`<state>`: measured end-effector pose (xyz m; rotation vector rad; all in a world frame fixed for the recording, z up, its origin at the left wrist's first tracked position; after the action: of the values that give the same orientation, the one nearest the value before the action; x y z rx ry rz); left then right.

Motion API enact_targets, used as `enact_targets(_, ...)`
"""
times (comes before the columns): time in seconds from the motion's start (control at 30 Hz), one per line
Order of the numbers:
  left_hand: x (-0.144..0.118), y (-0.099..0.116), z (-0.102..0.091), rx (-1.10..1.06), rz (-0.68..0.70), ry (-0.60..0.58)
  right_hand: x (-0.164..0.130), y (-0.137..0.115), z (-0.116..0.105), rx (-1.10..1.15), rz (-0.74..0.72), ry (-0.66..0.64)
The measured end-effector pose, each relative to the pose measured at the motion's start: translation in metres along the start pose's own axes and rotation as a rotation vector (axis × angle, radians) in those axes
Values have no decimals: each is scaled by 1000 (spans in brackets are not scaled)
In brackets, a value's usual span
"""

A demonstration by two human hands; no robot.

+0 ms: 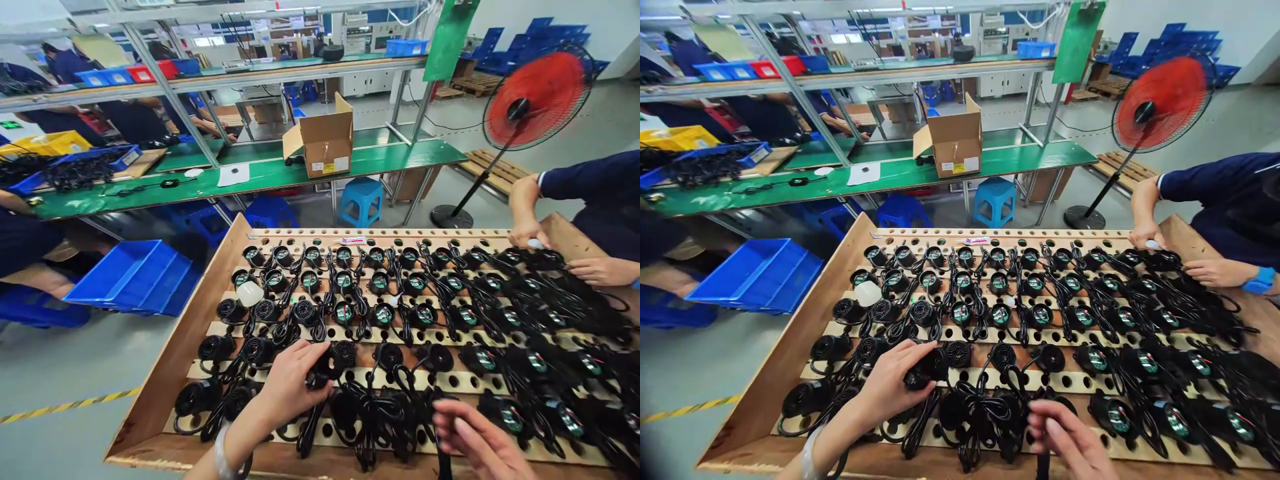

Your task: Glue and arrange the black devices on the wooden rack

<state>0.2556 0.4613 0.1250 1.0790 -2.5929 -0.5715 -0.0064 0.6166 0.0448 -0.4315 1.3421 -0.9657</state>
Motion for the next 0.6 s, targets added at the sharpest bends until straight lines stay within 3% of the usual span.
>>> enact_targets(0.03, 3, 17, -7, -91, 56, 65, 4, -9, 25, 102, 1, -63)
enact_targets(0.1, 13, 52, -6, -246, 133, 70, 11, -19, 78, 363, 88, -335)
enact_targets(0.13, 21, 67, -2, -308, 151, 42, 16, -20, 97, 478, 159, -430)
enact_targets(0.2, 39, 88, 8, -403, 180, -22, 25, -15, 110, 637, 303, -476)
enact_targets(0.3, 69, 77, 29, -399, 42, -104, 40, -6, 84, 614, 377, -298)
enact_targets(0.43, 96, 23, 75, 88, -269, -365, 46, -21, 36, 488, 230, -154)
enact_targets(0.53, 103, 9, 108, 223, -270, -488, 53, -30, 10, 300, 164, -121)
enact_targets(0.6, 100, 9, 123, 262, -265, -527, 65, -34, -8, 0, 74, -83)
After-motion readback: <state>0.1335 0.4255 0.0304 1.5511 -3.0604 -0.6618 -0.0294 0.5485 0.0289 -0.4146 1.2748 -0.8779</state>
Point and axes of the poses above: each hand's wrist, its own x-axis towards the middle knuckle, its own z-axis out of the palm, y = z × x, the point moved 7 cm from there along x, towards the middle knuckle, and after that the axes turned 2 degrees about -x, right-handed, at the moved point
